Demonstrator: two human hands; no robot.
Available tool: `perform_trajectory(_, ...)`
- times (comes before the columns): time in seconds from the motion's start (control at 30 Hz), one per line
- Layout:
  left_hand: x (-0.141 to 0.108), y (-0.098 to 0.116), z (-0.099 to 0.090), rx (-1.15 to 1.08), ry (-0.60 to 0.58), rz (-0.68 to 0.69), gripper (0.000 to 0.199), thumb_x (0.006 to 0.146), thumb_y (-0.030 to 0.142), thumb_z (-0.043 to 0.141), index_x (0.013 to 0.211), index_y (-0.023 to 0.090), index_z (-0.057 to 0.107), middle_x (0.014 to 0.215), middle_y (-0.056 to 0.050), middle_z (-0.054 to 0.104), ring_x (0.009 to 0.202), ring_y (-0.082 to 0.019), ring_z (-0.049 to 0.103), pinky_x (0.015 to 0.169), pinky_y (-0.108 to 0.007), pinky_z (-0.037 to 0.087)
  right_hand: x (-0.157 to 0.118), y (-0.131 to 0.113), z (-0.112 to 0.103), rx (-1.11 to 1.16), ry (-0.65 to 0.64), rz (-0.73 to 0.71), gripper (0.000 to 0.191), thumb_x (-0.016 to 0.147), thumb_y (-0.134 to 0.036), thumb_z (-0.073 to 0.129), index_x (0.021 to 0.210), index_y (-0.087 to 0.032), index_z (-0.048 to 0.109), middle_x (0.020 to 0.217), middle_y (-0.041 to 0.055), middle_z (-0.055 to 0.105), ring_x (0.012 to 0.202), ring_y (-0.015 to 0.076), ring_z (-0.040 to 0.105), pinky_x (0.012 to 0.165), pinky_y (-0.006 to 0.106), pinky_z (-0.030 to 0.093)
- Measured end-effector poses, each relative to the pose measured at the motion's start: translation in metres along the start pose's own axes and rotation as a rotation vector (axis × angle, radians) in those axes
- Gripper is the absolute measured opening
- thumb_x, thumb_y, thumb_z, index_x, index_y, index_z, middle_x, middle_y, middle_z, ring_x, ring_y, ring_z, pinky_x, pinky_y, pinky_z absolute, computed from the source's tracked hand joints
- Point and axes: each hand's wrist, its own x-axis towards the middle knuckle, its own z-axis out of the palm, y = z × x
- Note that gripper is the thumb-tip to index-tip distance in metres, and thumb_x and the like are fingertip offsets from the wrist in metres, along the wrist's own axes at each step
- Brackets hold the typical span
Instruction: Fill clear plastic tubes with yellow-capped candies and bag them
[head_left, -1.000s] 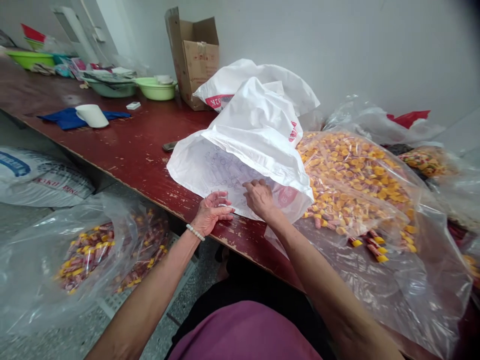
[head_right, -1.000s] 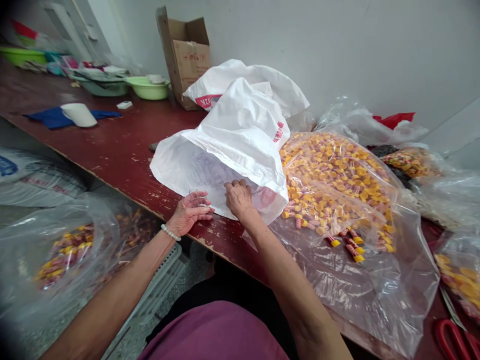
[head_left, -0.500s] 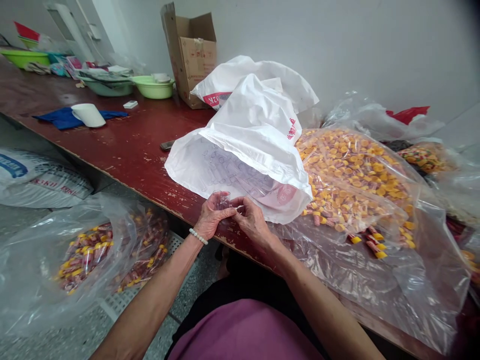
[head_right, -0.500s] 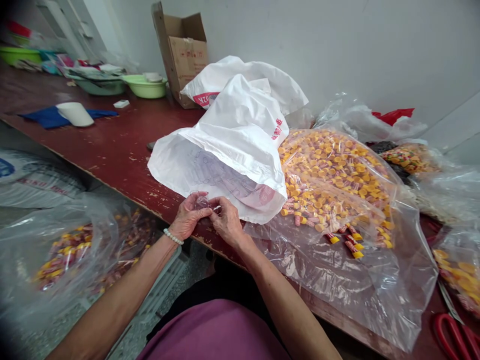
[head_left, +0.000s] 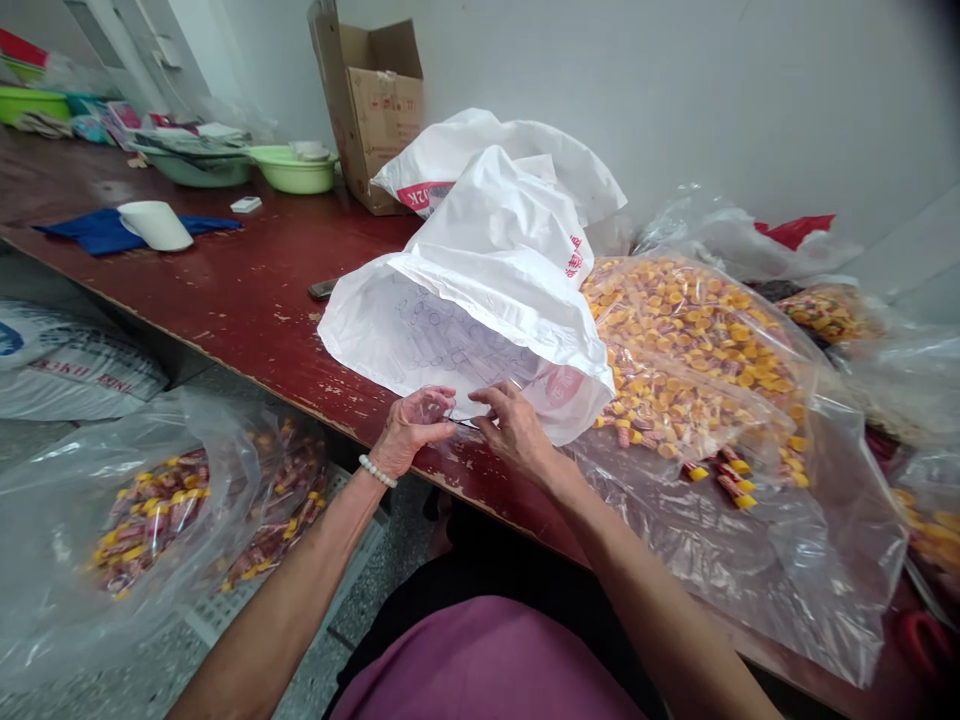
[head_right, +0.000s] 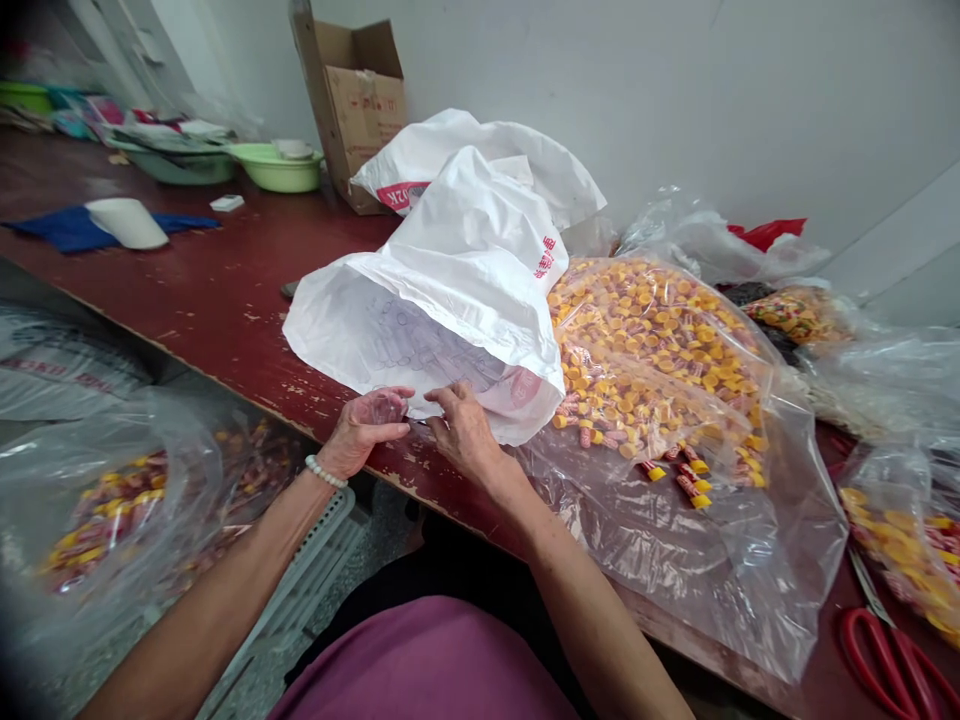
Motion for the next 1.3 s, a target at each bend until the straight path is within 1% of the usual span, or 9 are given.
perform_trajectory(0.07, -0.003, 0.003, 0.001, 0.067, -0.118, 0.016, 0.028, 0.057, 0.016, 0.076, 0.078, 0.014, 0.058, 0.112, -0.008, 0.06, 0.095, -0.019, 0.059, 0.078, -0.027, 0.046, 0.001, -0.005, 0.007, 0.01, 0.005, -0.028, 0.03, 0.078, -0.008, 0.051, 0.105, -0.016, 0.058, 0.099, 0.0073, 0.058, 0.081, 0.0136, 0.058, 0.077, 0.027, 0.046)
perform_trajectory(0.13, -0.005, 0.004, 0.002, 0.114, -0.183, 0.013, 0.029, 0.059, 0.017, 0.075, 0.08, 0.016, 0.054, 0.096, -0.006, 0.063, 0.089, -0.018, 0.061, 0.075, -0.027, 0.047, 0.0, -0.008, 0.014, 0.039, 0.002, -0.047, 0.031, 0.08, -0.009, 0.048, 0.108, -0.017, 0.055, 0.099, 0.0069, 0.061, 0.086, 0.0149, 0.058, 0.078, 0.028, 0.046)
perform_trajectory(0.23, -0.005, 0.003, 0.002, 0.141, -0.165, -0.01, 0.039, 0.059, 0.014, 0.074, 0.088, 0.019, 0.048, 0.081, 0.001, 0.062, 0.077, -0.014, 0.061, 0.071, -0.025, 0.047, -0.005, -0.011, 0.021, 0.076, -0.038, -0.072, 0.042, 0.08, -0.008, 0.044, 0.121, -0.017, 0.044, 0.103, 0.0074, 0.062, 0.091, 0.0159, 0.06, 0.079, 0.029, 0.047)
perform_trajectory(0.37, -0.002, 0.001, 0.002, 0.147, -0.092, -0.041, 0.048, 0.056, 0.01, 0.074, 0.098, 0.018, 0.051, 0.091, -0.003, 0.063, 0.078, -0.014, 0.062, 0.074, -0.026, 0.048, 0.0, -0.003, 0.016, -0.037, -0.042, -0.118, 0.048, 0.077, -0.002, 0.04, 0.123, -0.016, 0.042, 0.112, 0.0095, 0.059, 0.099, 0.0173, 0.057, 0.085, 0.03, 0.046)
perform_trajectory(0.53, 0.002, -0.007, 0.0, 0.007, -0.024, -0.057, 0.048, 0.056, 0.012, 0.074, 0.102, 0.016, 0.06, 0.083, -0.001, 0.062, 0.071, -0.011, 0.059, 0.07, -0.025, 0.048, 0.027, 0.023, -0.002, -0.465, 0.068, 0.135, 0.042, 0.078, -0.007, 0.044, 0.12, -0.013, 0.048, 0.12, 0.0164, 0.05, 0.11, 0.0269, 0.046, 0.09, 0.039, 0.043)
perform_trajectory(0.7, 0.003, -0.014, -0.001, -0.195, 0.055, -0.051, 0.042, 0.052, 0.01, 0.077, 0.09, 0.016, 0.062, 0.078, 0.002, 0.063, 0.072, -0.012, 0.06, 0.071, -0.027, 0.049, 0.038, 0.043, -0.006, -0.565, -0.03, 0.324, 0.032, 0.08, -0.009, 0.046, 0.111, -0.012, 0.053, 0.11, 0.0192, 0.054, 0.101, 0.0292, 0.05, 0.078, 0.039, 0.046)
perform_trajectory(0.87, 0.003, -0.011, 0.003, -0.184, 0.052, -0.04, 0.043, 0.055, 0.01, 0.076, 0.092, 0.016, 0.056, 0.096, -0.005, 0.067, 0.072, -0.013, 0.063, 0.067, -0.027, 0.05, 0.038, 0.047, -0.008, -0.526, -0.03, 0.309, 0.025, 0.078, -0.007, 0.046, 0.101, -0.01, 0.057, 0.105, 0.0192, 0.056, 0.096, 0.0276, 0.054, 0.076, 0.037, 0.046)
perform_trajectory(1.0, 0.003, -0.012, 0.006, -0.123, 0.055, -0.018, 0.046, 0.055, 0.014, 0.077, 0.095, 0.016, 0.055, 0.09, -0.004, 0.067, 0.075, -0.014, 0.063, 0.07, -0.028, 0.05, 0.03, 0.035, -0.007, -0.467, 0.023, 0.262, 0.028, 0.08, -0.012, 0.048, 0.107, -0.009, 0.053, 0.105, 0.016, 0.058, 0.098, 0.0233, 0.054, 0.081, 0.033, 0.045)
perform_trajectory(1.3, 0.0, -0.017, 0.012, 0.261, 0.0, 0.21, 0.05, 0.058, 0.024, 0.077, 0.101, 0.017, 0.052, 0.1, -0.006, 0.062, 0.089, -0.017, 0.062, 0.079, -0.029, 0.051, -0.014, -0.006, 0.024, 0.083, 0.076, 0.155, 0.028, 0.079, -0.009, 0.045, 0.102, -0.017, 0.058, 0.093, 0.0052, 0.068, 0.084, 0.0171, 0.063, 0.075, 0.029, 0.048)
